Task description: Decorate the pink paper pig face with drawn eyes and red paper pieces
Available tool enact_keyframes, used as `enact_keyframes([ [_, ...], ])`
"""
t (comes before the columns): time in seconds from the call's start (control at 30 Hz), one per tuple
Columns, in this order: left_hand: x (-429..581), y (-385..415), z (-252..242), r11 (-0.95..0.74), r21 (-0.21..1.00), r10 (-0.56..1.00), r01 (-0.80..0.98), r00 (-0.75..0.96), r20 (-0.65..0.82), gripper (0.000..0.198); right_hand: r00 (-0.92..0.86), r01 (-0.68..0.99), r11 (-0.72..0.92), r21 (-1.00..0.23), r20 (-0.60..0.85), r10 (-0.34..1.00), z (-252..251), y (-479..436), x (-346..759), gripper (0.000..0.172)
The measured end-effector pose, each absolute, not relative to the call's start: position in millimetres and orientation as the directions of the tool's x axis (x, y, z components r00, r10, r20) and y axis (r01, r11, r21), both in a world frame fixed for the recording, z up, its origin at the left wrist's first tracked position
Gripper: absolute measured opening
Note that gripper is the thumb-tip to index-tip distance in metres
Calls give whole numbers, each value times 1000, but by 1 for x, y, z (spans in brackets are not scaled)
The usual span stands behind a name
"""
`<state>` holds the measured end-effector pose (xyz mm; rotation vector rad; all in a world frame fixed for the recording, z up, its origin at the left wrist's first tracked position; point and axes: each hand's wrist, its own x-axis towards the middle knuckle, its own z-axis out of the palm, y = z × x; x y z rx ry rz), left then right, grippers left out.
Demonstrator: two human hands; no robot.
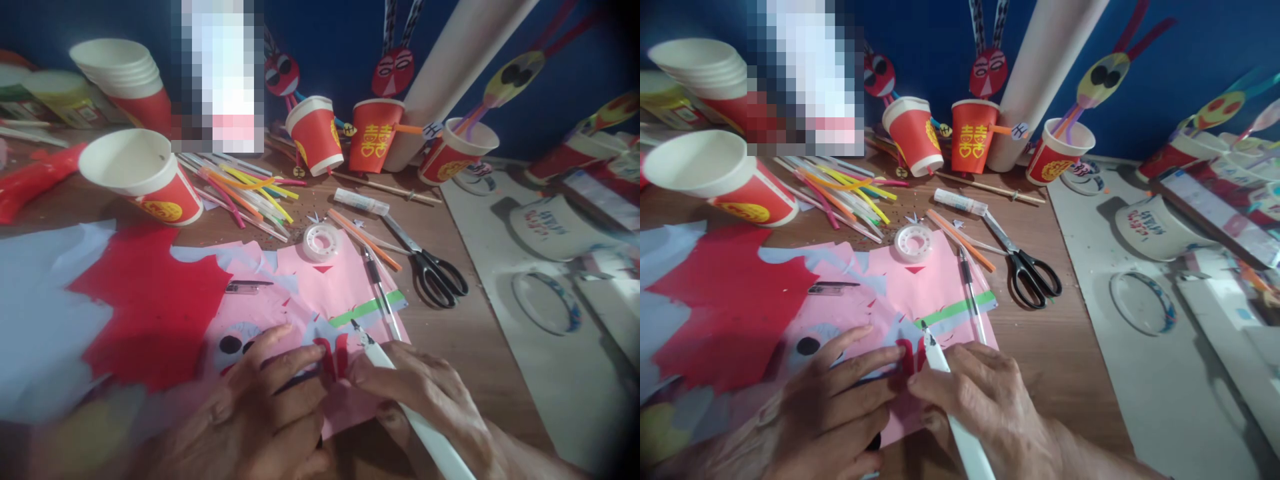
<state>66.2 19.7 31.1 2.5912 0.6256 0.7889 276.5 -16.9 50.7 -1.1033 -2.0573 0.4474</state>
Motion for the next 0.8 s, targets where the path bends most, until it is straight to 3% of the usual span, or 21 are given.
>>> enact_keyframes([
  [0.23,63,23,43,-832,466,491,302,791,365,11,-503,637,656,-405,426,752,56,-13,279,16],
  [0.4,62,26,43,-843,460,483,279,768,420,15,-572,624,678,-389,364,735,62,-11,278,27],
  [0.57,59,30,51,-846,452,457,283,821,342,12,-524,656,653,-379,393,755,60,-11,283,20],
  [0.67,57,29,51,-835,474,469,280,813,346,12,-457,635,640,-433,458,763,61,-8,286,19],
  [0.8,52,29,46,-846,453,429,282,864,263,13,-391,549,564,-617,406,826,70,-5,289,38],
])
